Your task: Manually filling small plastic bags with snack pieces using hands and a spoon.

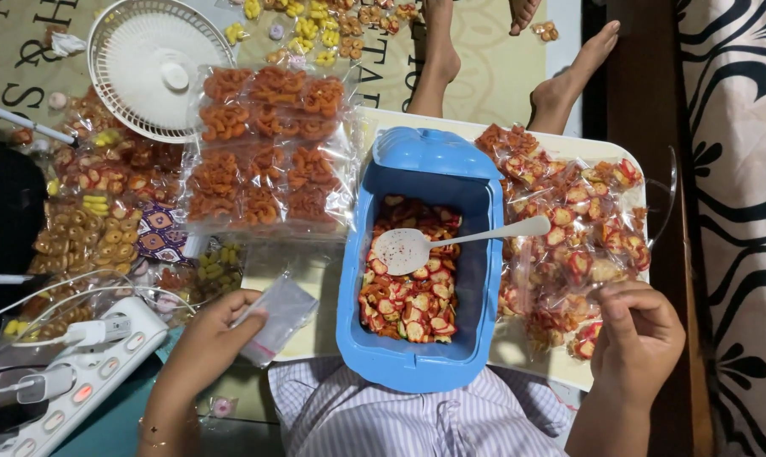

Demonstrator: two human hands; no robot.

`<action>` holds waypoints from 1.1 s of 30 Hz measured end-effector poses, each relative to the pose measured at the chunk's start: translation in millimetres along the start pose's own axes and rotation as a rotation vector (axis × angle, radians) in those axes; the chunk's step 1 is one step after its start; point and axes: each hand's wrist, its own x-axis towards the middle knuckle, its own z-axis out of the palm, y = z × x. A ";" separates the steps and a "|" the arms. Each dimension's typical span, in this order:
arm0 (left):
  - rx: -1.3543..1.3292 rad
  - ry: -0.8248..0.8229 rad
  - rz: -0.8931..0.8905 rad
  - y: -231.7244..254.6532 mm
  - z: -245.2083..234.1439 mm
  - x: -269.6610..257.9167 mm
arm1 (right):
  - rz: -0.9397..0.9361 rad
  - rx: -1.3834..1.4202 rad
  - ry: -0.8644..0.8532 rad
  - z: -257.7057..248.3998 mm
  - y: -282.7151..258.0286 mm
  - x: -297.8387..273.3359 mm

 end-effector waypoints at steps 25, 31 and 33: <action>-0.016 0.282 0.716 81.6 47.2 -46.0 | -0.074 -0.087 -0.003 31.3 -18.5 9.8; -0.179 -0.261 0.898 132.9 76.1 -54.8 | -0.467 -0.422 -0.487 88.6 -55.8 1.9; -0.158 -0.266 0.960 140.2 80.1 -58.1 | -0.562 -0.550 -0.675 106.3 -67.6 0.5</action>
